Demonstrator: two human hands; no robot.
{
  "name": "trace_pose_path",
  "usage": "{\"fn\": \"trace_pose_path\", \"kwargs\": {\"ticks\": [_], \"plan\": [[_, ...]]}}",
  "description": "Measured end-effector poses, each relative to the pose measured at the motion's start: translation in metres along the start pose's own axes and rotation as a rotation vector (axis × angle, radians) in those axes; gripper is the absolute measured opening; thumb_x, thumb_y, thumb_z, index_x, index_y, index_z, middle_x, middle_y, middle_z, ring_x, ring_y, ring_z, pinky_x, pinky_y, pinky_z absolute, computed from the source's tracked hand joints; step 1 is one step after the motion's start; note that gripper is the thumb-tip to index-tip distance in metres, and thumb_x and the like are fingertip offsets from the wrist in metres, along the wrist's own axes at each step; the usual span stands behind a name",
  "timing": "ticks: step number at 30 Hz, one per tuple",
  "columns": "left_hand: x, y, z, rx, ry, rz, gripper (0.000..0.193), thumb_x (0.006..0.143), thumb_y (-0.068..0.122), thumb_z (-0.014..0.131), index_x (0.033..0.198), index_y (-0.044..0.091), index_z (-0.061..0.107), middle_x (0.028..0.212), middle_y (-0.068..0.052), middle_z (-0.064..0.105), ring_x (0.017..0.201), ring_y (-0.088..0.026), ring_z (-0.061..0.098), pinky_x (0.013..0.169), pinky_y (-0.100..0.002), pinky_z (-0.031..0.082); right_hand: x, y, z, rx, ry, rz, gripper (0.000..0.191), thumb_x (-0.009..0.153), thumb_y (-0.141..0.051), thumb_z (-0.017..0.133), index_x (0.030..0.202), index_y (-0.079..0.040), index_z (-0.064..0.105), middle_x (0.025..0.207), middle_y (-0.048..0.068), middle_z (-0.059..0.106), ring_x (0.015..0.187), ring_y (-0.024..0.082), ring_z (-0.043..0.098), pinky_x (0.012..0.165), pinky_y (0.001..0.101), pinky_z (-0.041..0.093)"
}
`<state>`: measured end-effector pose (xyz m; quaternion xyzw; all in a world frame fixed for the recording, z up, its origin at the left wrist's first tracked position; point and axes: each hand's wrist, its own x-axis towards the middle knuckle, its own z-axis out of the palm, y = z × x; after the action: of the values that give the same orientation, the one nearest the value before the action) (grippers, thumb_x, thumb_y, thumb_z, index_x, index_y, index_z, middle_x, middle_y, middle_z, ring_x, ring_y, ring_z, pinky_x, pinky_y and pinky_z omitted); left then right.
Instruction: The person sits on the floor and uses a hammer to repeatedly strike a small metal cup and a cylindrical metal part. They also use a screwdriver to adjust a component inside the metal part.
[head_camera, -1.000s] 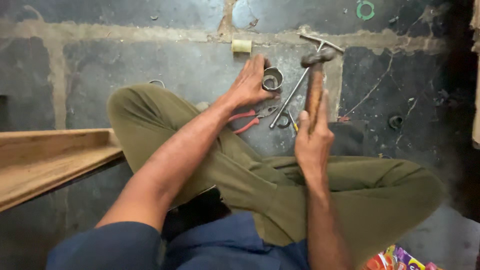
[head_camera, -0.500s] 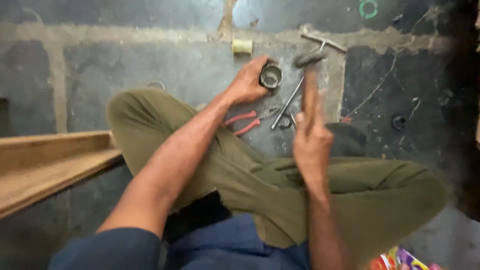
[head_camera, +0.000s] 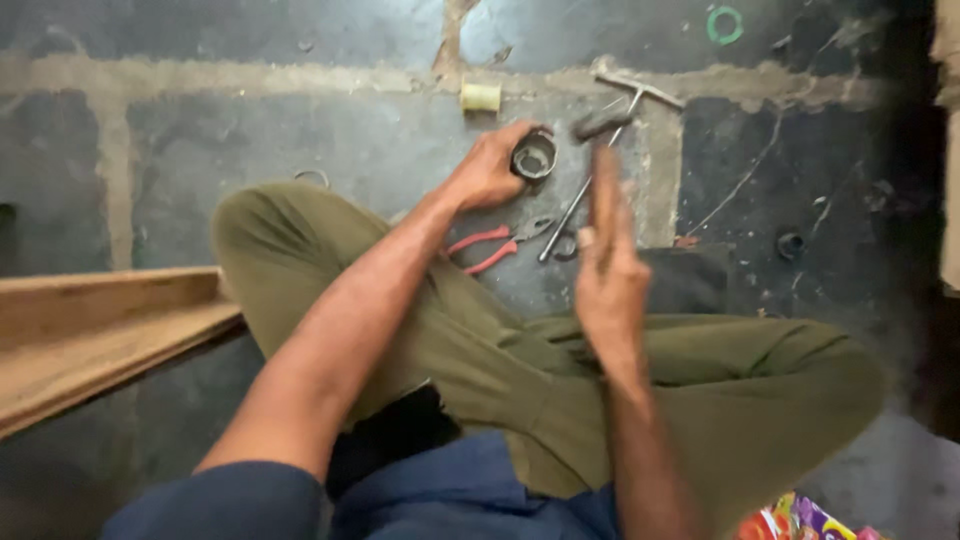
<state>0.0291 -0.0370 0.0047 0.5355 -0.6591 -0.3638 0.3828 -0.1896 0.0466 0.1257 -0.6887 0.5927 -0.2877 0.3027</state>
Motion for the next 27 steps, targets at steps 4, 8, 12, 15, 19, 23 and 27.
{"fn": "trace_pose_path", "kwargs": {"ticks": [4,8,12,15,19,23,27], "plan": [[0.000,-0.004,0.002,-0.054,-0.020,-0.060,0.068,0.069,0.006,0.085,0.132,0.009,0.061,0.117,-0.015,0.075,0.109,-0.028,0.073,0.093,-0.038,0.058,-0.009,-0.015,-0.018,0.225,0.264,0.282,0.064,0.107,-0.019,0.053,0.164,-0.012,0.023,0.090,0.029,0.069,0.067,0.035,0.064,0.065,0.0453,0.056],[0.000,0.000,0.000,-0.039,-0.023,0.011,0.065,0.069,0.005,0.084,0.130,0.009,0.062,0.120,-0.015,0.074,0.113,-0.029,0.071,0.095,-0.038,0.056,-0.001,-0.006,0.000,0.094,0.358,-0.053,0.064,0.110,-0.016,0.053,0.166,-0.015,0.021,0.116,0.035,0.062,0.091,0.043,0.067,0.074,0.0433,0.058],[-0.002,0.004,-0.003,-0.039,-0.058,-0.071,0.063,0.072,0.005,0.082,0.131,0.010,0.061,0.118,-0.014,0.074,0.111,-0.027,0.072,0.093,-0.038,0.056,0.011,0.011,0.009,-0.060,-0.131,0.107,0.061,0.109,-0.023,0.062,0.163,-0.018,0.035,0.102,0.028,0.073,0.088,0.041,0.075,0.072,0.0463,0.057],[-0.002,0.001,-0.003,-0.027,-0.055,-0.041,0.064,0.071,0.004,0.081,0.131,0.011,0.061,0.118,-0.014,0.074,0.112,-0.028,0.071,0.094,-0.038,0.055,0.007,0.010,-0.004,-0.044,-0.003,0.114,0.063,0.108,-0.024,0.061,0.165,-0.017,0.032,0.103,0.027,0.073,0.085,0.038,0.076,0.074,0.0464,0.056],[-0.001,-0.002,-0.002,-0.079,-0.064,-0.082,0.064,0.072,0.004,0.080,0.132,0.011,0.060,0.117,-0.013,0.074,0.110,-0.027,0.072,0.094,-0.037,0.056,-0.007,-0.002,-0.014,0.256,0.233,0.257,0.068,0.107,-0.023,0.056,0.166,-0.017,0.022,0.094,0.027,0.070,0.072,0.043,0.066,0.065,0.0466,0.055],[0.001,-0.002,-0.004,-0.051,-0.072,-0.050,0.066,0.068,0.001,0.078,0.130,0.010,0.060,0.119,-0.015,0.074,0.112,-0.029,0.070,0.095,-0.038,0.055,-0.004,-0.005,0.007,-0.036,0.214,-0.138,0.059,0.113,-0.020,0.052,0.164,-0.018,0.023,0.121,0.032,0.065,0.101,0.044,0.070,0.082,0.0445,0.058],[0.001,-0.005,-0.002,-0.075,-0.086,-0.062,0.061,0.075,0.001,0.073,0.134,0.010,0.060,0.120,-0.014,0.074,0.116,-0.029,0.072,0.099,-0.038,0.055,-0.005,-0.003,0.014,-0.053,-0.132,0.156,0.066,0.102,-0.025,0.060,0.162,-0.014,0.035,0.098,0.031,0.071,0.090,0.047,0.072,0.071,0.0502,0.054]]}}
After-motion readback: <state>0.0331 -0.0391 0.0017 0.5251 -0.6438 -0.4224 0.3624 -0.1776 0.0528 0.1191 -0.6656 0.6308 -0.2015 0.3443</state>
